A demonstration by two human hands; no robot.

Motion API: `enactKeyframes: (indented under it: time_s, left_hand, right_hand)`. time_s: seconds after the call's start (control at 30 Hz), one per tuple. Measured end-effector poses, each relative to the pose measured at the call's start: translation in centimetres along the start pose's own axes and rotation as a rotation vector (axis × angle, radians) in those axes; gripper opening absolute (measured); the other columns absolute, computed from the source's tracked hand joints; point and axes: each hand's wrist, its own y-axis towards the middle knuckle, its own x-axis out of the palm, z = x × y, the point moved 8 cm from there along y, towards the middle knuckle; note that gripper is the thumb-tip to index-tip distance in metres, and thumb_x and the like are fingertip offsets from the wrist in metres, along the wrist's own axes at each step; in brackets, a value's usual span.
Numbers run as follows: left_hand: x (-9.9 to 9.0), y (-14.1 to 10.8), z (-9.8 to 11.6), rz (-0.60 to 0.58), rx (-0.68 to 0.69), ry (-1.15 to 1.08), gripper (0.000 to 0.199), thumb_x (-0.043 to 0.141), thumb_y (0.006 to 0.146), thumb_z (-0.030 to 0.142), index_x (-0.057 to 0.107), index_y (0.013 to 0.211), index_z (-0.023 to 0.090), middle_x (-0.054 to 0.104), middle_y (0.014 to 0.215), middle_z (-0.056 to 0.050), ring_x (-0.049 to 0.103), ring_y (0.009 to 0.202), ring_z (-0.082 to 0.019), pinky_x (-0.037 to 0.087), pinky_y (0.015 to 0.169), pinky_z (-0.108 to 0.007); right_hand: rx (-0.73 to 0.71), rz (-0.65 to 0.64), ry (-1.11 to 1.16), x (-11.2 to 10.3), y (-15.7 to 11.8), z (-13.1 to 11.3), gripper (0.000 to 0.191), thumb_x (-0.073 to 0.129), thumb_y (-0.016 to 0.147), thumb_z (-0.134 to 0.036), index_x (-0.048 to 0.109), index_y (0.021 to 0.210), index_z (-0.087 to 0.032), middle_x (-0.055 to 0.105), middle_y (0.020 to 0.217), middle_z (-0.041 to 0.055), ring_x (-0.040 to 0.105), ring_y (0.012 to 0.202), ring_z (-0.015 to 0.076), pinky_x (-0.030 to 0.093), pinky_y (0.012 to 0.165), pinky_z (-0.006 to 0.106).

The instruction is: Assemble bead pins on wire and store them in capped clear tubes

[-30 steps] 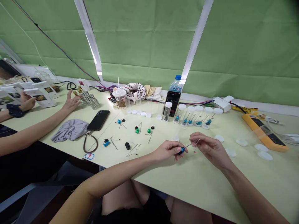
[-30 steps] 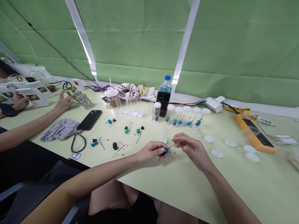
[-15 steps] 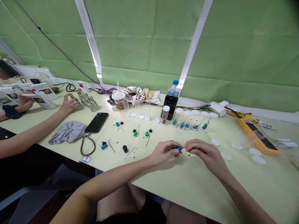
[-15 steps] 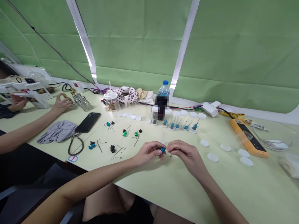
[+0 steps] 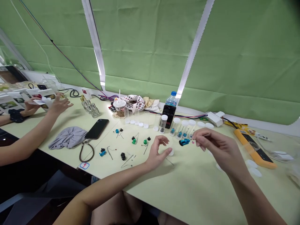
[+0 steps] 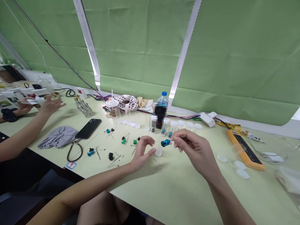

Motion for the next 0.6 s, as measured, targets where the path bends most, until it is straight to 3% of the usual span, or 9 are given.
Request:
enactKeyframes:
  time_s: [0.1, 0.2, 0.4, 0.6]
  left_hand:
    - [1.0, 0.9, -0.2, -0.063, -0.046, 0.122, 0.062, 0.073, 0.067, 0.033, 0.042, 0.120, 0.021, 0.046, 0.126, -0.012, 0.042, 0.120, -0.024, 0.030, 0.103, -0.043]
    - [2.4, 1.3, -1.7, -0.189, -0.159, 0.161, 0.072, 0.077, 0.061, 0.032, 0.042, 0.123, 0.021, 0.047, 0.128, -0.012, 0.042, 0.120, -0.027, 0.028, 0.103, -0.045]
    - [2.9, 0.9, -3.4, -0.277, -0.211, 0.172, 0.037, 0.063, 0.074, 0.023, 0.054, 0.110, 0.021, 0.060, 0.107, -0.006, 0.054, 0.100, -0.019, 0.039, 0.090, -0.034]
    - [1.7, 0.8, -3.6, -0.238, -0.181, 0.166, 0.040, 0.067, 0.072, 0.028, 0.059, 0.111, 0.021, 0.060, 0.097, -0.006, 0.054, 0.093, -0.019, 0.040, 0.084, -0.031]
  right_hand:
    - [0.016, 0.086, 0.059, -0.6, 1.0, 0.7, 0.024, 0.056, 0.082, -0.043, 0.062, 0.078, -0.020, 0.059, 0.075, 0.0047, 0.050, 0.058, 0.0125, 0.043, 0.051, 0.026]
    - [0.050, 0.079, 0.094, 0.0, 1.8, 2.2, 0.024, 0.056, 0.083, -0.043, 0.061, 0.079, -0.020, 0.058, 0.073, 0.0037, 0.049, 0.058, 0.0118, 0.043, 0.053, 0.026]
    - [0.084, 0.019, 0.058, 1.2, 2.4, 4.3, 0.029, 0.053, 0.084, -0.046, 0.059, 0.080, -0.018, 0.057, 0.071, 0.0036, 0.048, 0.057, 0.0115, 0.044, 0.055, 0.025]
    - [0.126, -0.131, -0.113, 2.5, 2.2, 5.4, 0.033, 0.047, 0.086, -0.049, 0.060, 0.082, -0.019, 0.057, 0.066, 0.0024, 0.049, 0.058, 0.0125, 0.043, 0.052, 0.024]
